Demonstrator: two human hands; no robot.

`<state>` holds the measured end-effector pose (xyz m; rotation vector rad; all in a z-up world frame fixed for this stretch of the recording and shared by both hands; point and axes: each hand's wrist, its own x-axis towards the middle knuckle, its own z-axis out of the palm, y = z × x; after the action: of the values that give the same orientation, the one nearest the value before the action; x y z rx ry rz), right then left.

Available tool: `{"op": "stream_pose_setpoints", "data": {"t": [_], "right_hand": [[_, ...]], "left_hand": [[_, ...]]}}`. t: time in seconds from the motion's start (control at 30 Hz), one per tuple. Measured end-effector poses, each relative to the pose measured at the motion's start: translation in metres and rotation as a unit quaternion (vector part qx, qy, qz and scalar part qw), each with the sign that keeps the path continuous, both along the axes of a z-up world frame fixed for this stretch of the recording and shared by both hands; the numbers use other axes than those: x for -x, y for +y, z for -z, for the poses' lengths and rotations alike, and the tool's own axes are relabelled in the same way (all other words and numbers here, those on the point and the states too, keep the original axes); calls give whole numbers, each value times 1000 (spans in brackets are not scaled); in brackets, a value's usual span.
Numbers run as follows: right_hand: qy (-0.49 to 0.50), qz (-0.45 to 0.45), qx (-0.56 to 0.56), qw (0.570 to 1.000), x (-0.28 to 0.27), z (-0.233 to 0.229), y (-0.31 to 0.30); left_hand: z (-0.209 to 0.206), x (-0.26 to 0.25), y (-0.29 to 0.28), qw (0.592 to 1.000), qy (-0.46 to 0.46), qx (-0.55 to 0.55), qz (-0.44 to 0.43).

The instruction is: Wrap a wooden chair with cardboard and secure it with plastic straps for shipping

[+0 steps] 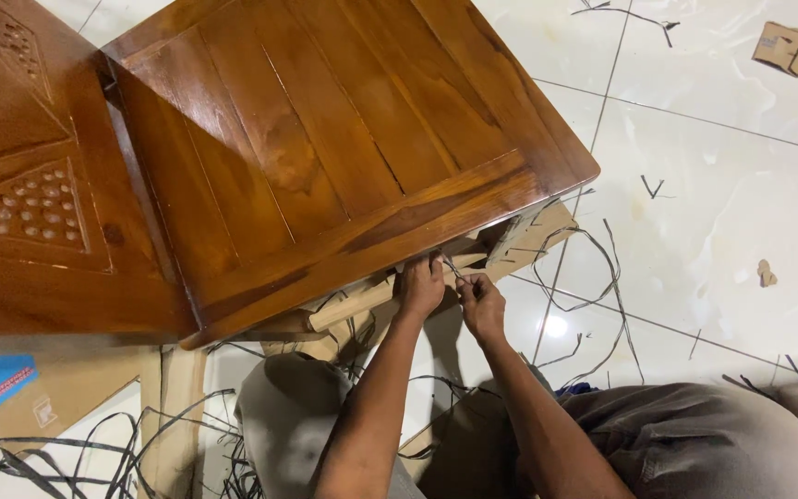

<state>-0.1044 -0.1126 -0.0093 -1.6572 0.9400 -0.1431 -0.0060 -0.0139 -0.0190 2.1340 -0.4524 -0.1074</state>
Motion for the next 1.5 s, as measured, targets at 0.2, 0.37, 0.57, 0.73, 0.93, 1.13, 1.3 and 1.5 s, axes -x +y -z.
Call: {"op": "stream_pose_setpoints", "data": {"t": [0.2, 0.37, 0.57, 0.73, 0.93, 1.13, 1.3, 1.5], "right_hand": [[32, -3, 22, 999, 3, -11, 0], [45, -4, 31, 999, 5, -9, 2], [48, -54, 110, 991, 9, -10, 3], [56, -116, 178, 976, 9, -19, 8], [93, -150, 204, 963, 15, -18, 12], [123, -171, 189, 959, 27, -5, 10], [196, -213, 192, 938, 64, 72, -2], [234, -233, 178, 927, 89, 115, 0]], "left_hand": [[-12, -2, 1, 999, -14, 46, 24], [-8, 1, 7, 997, 10, 72, 37], [12, 3, 8, 997, 13, 67, 22], [11, -1, -3, 998, -2, 60, -5], [5, 1, -5, 994, 67, 77, -26], [-32, 4, 1, 994, 80, 69, -18], [-3, 2, 4, 994, 31, 101, -13], [-25, 48, 20, 989, -127, 69, 18]]}}
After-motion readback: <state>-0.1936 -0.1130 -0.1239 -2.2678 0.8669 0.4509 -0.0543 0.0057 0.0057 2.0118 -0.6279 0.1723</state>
